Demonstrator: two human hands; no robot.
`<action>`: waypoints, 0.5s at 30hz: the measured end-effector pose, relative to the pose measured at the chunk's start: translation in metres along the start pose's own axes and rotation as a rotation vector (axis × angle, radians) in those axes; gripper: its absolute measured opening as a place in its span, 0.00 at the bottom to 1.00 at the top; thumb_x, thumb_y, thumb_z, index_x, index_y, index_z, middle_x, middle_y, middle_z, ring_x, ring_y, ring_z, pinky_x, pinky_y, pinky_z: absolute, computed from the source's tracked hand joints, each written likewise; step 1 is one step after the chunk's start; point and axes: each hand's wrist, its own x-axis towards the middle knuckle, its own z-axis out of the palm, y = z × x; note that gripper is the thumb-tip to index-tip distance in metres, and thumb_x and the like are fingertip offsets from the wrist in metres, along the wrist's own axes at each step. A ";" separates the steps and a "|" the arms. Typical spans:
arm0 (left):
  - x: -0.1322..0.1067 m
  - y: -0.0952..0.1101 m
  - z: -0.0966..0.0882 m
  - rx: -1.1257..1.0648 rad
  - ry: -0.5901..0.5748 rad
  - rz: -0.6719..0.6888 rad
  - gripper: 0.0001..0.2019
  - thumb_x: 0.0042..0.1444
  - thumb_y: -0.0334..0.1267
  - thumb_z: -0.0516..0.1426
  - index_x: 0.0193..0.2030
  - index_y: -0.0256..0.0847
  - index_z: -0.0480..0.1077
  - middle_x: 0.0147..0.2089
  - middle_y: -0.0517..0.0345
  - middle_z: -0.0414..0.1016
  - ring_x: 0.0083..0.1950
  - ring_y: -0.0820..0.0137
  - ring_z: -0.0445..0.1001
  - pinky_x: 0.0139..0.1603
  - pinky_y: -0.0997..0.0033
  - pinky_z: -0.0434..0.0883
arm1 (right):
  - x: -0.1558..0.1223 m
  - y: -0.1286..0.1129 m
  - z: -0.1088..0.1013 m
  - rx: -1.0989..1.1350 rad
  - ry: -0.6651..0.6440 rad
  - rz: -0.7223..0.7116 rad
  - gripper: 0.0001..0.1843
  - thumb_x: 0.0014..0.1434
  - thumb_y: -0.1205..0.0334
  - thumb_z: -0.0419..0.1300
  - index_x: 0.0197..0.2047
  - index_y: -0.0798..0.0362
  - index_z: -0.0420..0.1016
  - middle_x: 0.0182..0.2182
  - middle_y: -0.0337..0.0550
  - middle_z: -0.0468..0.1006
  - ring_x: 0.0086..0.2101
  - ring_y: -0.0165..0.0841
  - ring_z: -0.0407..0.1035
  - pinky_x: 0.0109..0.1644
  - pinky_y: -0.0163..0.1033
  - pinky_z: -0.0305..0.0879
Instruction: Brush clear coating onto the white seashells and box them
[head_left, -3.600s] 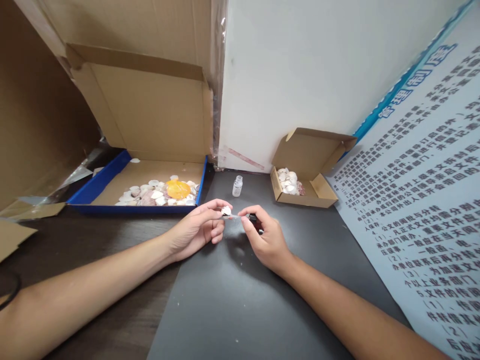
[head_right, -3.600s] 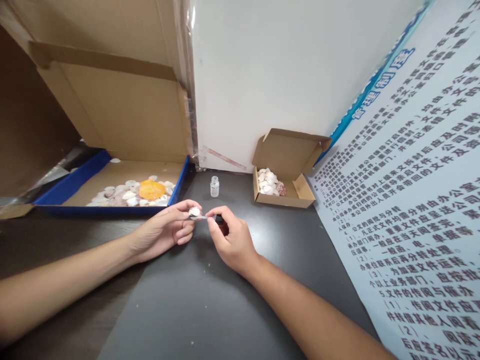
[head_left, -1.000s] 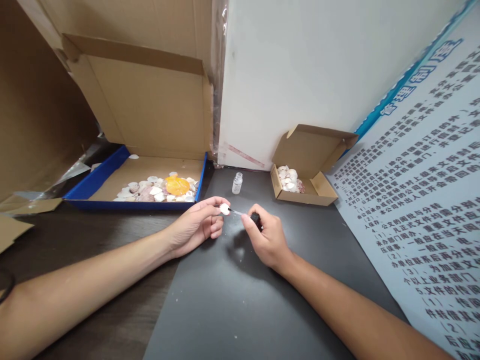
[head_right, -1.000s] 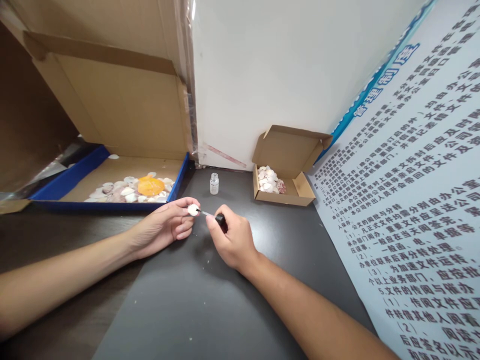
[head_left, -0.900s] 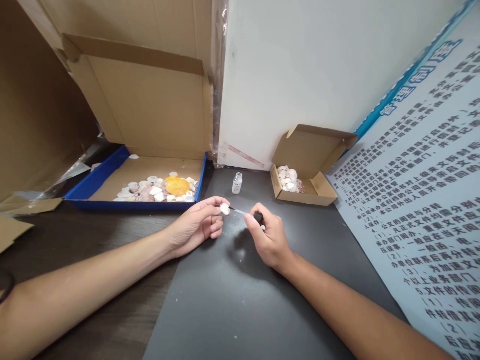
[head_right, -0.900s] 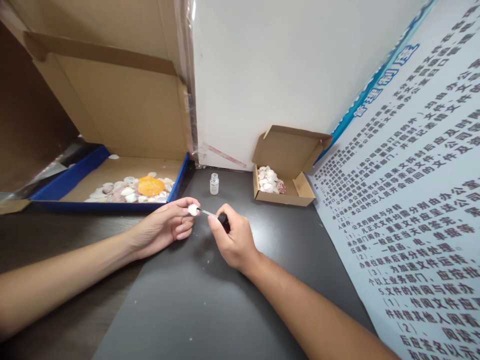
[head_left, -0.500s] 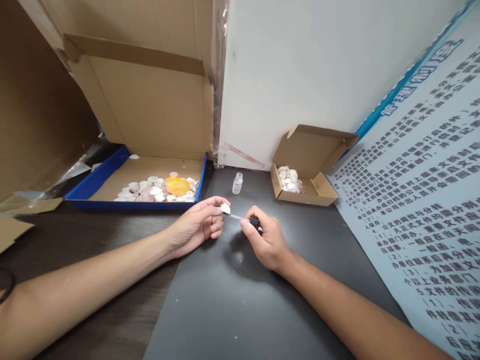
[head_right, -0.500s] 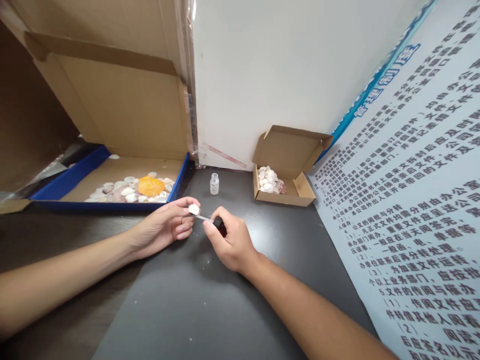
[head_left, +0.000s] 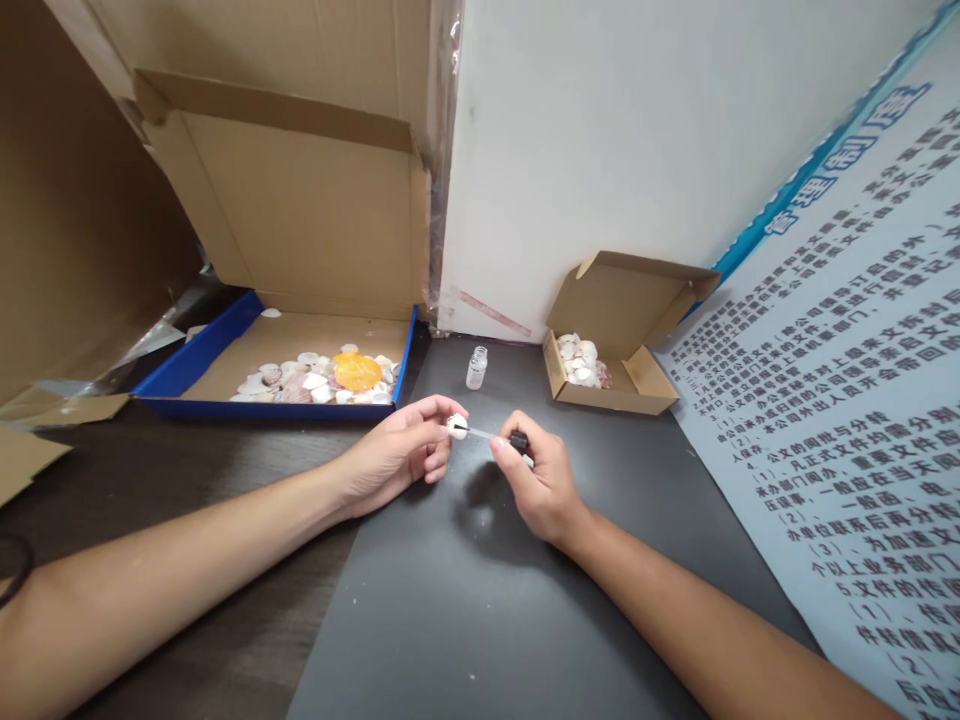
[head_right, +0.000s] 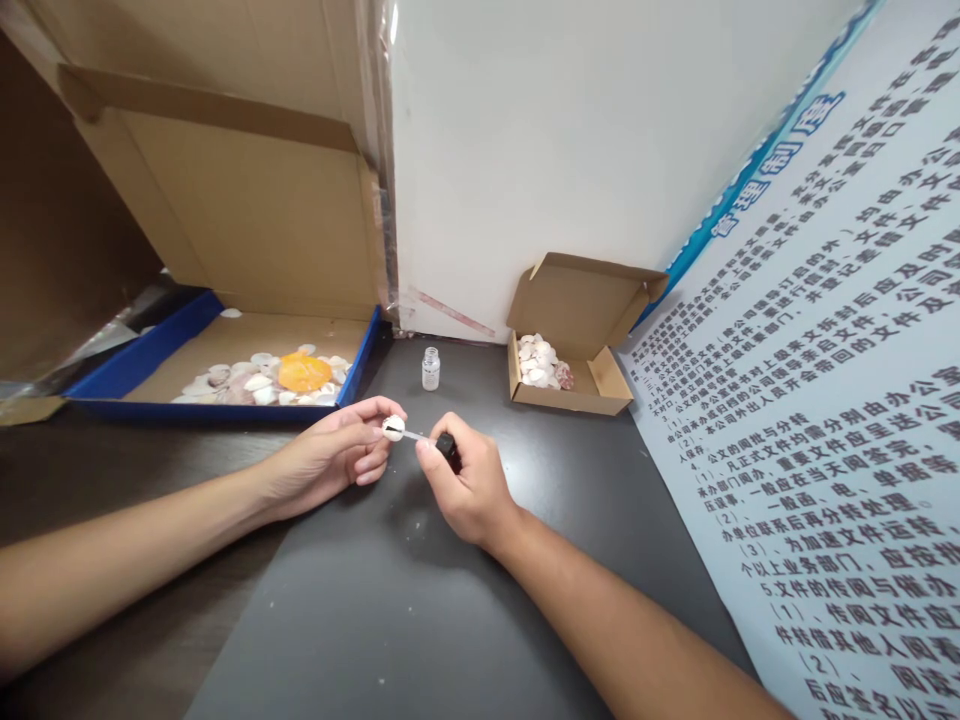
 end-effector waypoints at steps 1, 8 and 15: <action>0.000 0.000 0.000 -0.003 0.000 0.001 0.08 0.53 0.32 0.61 0.40 0.38 0.69 0.24 0.67 0.61 0.22 0.81 0.57 0.22 0.78 0.57 | 0.000 0.000 0.000 -0.012 -0.024 -0.005 0.13 0.63 0.55 0.54 0.29 0.51 0.60 0.19 0.31 0.58 0.21 0.26 0.53 0.27 0.33 0.50; 0.001 0.000 -0.001 -0.018 -0.010 -0.003 0.08 0.53 0.30 0.61 0.41 0.38 0.69 0.28 0.65 0.63 0.22 0.82 0.57 0.22 0.78 0.56 | 0.001 0.000 0.000 -0.003 0.043 0.037 0.14 0.64 0.55 0.53 0.28 0.51 0.60 0.18 0.30 0.55 0.20 0.26 0.52 0.26 0.33 0.49; 0.000 0.001 -0.001 -0.031 0.023 -0.029 0.07 0.53 0.29 0.59 0.40 0.37 0.70 0.27 0.65 0.62 0.22 0.81 0.57 0.22 0.78 0.57 | 0.001 0.000 0.000 0.004 -0.039 0.033 0.13 0.64 0.55 0.53 0.30 0.51 0.61 0.19 0.30 0.57 0.21 0.26 0.53 0.26 0.33 0.49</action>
